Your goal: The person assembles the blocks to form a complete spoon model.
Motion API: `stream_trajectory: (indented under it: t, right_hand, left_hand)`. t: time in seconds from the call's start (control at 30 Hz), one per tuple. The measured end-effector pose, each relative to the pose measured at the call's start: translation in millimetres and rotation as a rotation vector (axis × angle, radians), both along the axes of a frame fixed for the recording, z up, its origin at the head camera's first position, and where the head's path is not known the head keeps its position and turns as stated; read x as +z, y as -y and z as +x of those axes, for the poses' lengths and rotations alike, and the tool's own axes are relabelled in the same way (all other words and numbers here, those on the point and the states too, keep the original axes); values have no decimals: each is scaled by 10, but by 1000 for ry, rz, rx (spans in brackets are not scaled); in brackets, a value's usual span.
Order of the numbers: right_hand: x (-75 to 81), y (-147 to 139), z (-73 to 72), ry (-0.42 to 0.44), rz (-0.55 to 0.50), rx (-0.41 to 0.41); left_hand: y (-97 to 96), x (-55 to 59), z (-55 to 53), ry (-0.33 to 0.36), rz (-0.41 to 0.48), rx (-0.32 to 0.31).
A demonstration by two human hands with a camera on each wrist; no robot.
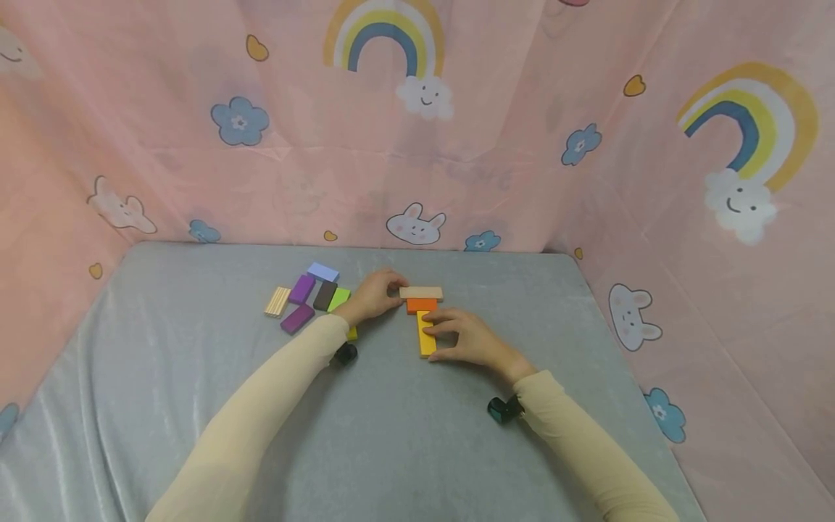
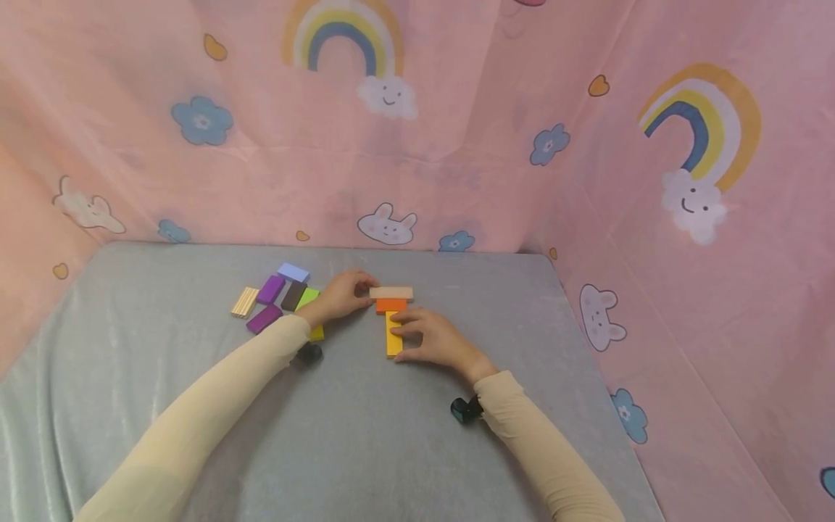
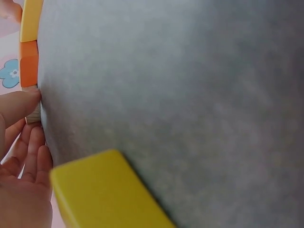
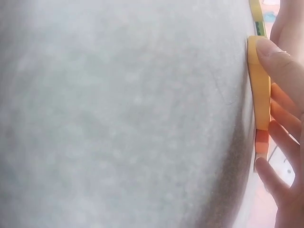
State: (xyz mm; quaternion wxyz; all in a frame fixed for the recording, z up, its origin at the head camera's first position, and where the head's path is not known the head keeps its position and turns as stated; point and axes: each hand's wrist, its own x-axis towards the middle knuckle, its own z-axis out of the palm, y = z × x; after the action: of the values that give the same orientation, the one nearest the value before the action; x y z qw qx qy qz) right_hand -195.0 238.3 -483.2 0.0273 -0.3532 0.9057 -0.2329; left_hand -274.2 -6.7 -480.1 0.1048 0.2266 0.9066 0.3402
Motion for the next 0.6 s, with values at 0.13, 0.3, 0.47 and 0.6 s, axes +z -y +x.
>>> stream_trajectory:
  t: [0.13, 0.3, 0.47, 0.6]
  right_hand:
    - [6, 6, 4, 4, 0, 3]
    - [12, 4, 16, 11, -9, -8]
    - [12, -5, 23, 24, -28, -15]
    - [15, -5, 23, 32, -34, -18]
  left_hand:
    - [0, 5, -11, 2, 1, -4]
    - [-1, -1, -27, 1, -7, -12]
    - [1, 3, -36, -1, -9, -26]
    - [22, 23, -33, 6, 0, -37]
